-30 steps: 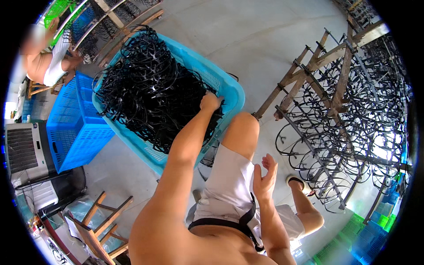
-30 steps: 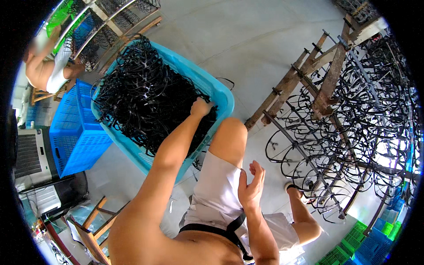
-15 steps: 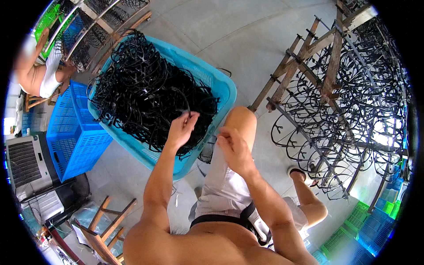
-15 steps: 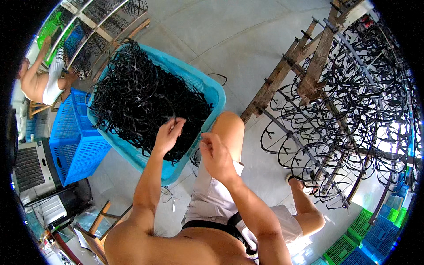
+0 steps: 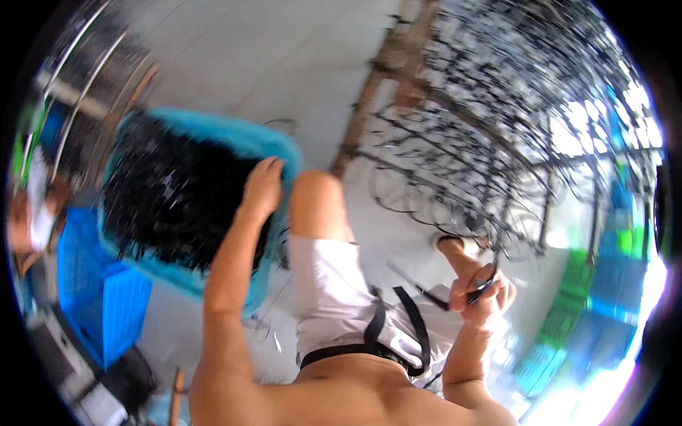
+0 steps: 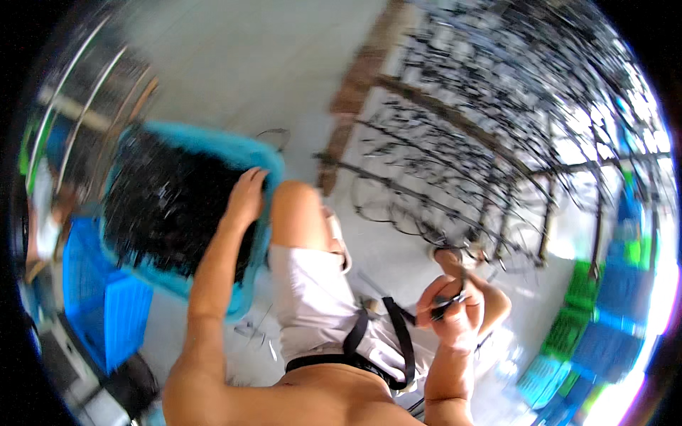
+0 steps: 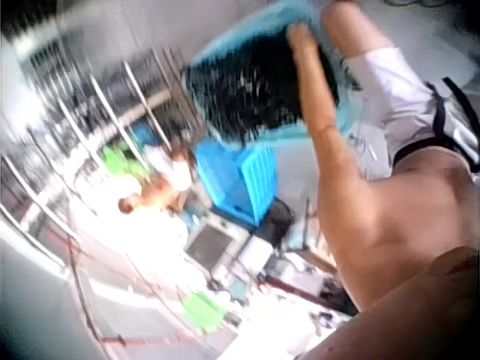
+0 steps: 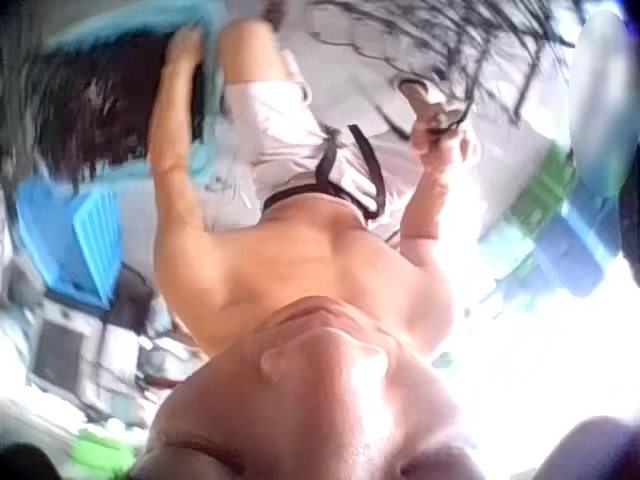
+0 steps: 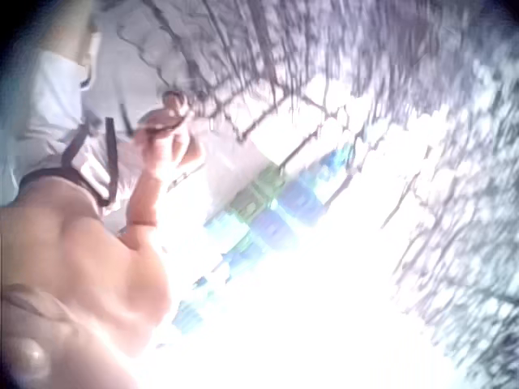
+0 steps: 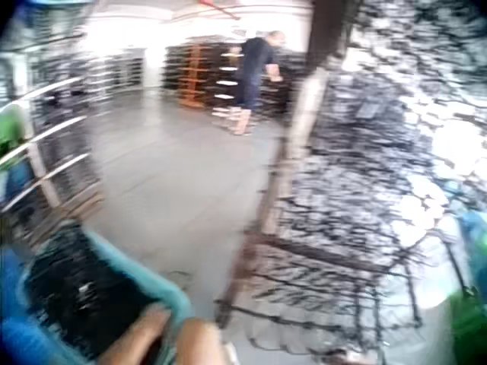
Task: The person repeatedly picks black wire loops from a blue basket and attaches them to a metal rack using pliers. The person works one at a time, cutting and securing each loop onto the rack structure.
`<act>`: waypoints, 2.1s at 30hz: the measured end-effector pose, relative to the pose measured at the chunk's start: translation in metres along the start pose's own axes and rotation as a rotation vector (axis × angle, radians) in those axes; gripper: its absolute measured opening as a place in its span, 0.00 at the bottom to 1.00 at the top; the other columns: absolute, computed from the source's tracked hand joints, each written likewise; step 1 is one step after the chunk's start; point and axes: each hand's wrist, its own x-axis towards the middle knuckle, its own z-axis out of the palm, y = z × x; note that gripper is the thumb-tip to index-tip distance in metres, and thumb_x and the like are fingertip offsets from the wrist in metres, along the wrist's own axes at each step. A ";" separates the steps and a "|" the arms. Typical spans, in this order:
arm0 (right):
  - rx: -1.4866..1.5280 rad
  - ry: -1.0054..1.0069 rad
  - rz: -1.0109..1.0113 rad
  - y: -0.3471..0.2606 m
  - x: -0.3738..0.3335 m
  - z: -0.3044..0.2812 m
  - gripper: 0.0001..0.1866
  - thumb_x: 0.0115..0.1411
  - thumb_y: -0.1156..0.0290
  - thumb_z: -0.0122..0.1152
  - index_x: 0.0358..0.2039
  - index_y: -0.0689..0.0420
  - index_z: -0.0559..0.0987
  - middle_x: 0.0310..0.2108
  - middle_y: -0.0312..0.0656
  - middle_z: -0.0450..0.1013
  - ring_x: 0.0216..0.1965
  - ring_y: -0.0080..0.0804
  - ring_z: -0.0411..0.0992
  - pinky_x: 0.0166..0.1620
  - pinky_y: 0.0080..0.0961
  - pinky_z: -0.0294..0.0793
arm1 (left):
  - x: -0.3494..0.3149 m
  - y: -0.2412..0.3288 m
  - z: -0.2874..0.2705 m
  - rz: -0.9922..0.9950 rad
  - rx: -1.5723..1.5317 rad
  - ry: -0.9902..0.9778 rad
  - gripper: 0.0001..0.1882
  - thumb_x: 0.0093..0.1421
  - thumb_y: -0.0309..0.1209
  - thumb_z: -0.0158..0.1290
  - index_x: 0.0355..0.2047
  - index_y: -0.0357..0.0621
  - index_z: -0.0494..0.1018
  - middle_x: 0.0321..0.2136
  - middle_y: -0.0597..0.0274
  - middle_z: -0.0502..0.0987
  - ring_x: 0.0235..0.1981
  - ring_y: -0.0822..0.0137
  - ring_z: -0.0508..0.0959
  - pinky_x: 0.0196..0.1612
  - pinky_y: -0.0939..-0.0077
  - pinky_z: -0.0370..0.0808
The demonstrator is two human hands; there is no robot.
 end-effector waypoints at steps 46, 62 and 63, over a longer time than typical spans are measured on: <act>0.227 0.703 0.150 0.021 -0.030 -0.422 0.18 0.64 0.51 0.49 0.31 0.53 0.74 0.25 0.32 0.73 0.19 0.14 0.60 0.22 0.12 0.59 | -0.025 0.541 0.129 0.463 -0.411 -0.250 0.17 0.56 0.26 0.55 0.47 0.42 0.71 0.24 0.58 0.74 0.21 0.62 0.73 0.26 0.71 0.72; 0.339 0.666 -0.025 0.039 -0.042 -0.423 0.18 0.65 0.53 0.48 0.30 0.54 0.75 0.25 0.32 0.72 0.17 0.13 0.57 0.20 0.12 0.55 | -0.025 0.538 0.135 0.438 -0.554 -0.352 0.06 0.56 0.31 0.57 0.31 0.42 0.76 0.22 0.56 0.74 0.21 0.57 0.75 0.25 0.68 0.71; 0.336 0.655 -0.026 0.039 -0.041 -0.423 0.18 0.65 0.53 0.48 0.30 0.54 0.75 0.25 0.32 0.72 0.17 0.13 0.57 0.20 0.12 0.55 | -0.024 0.538 0.135 0.445 -0.551 -0.351 0.06 0.56 0.31 0.57 0.31 0.42 0.76 0.22 0.56 0.74 0.21 0.57 0.75 0.25 0.68 0.71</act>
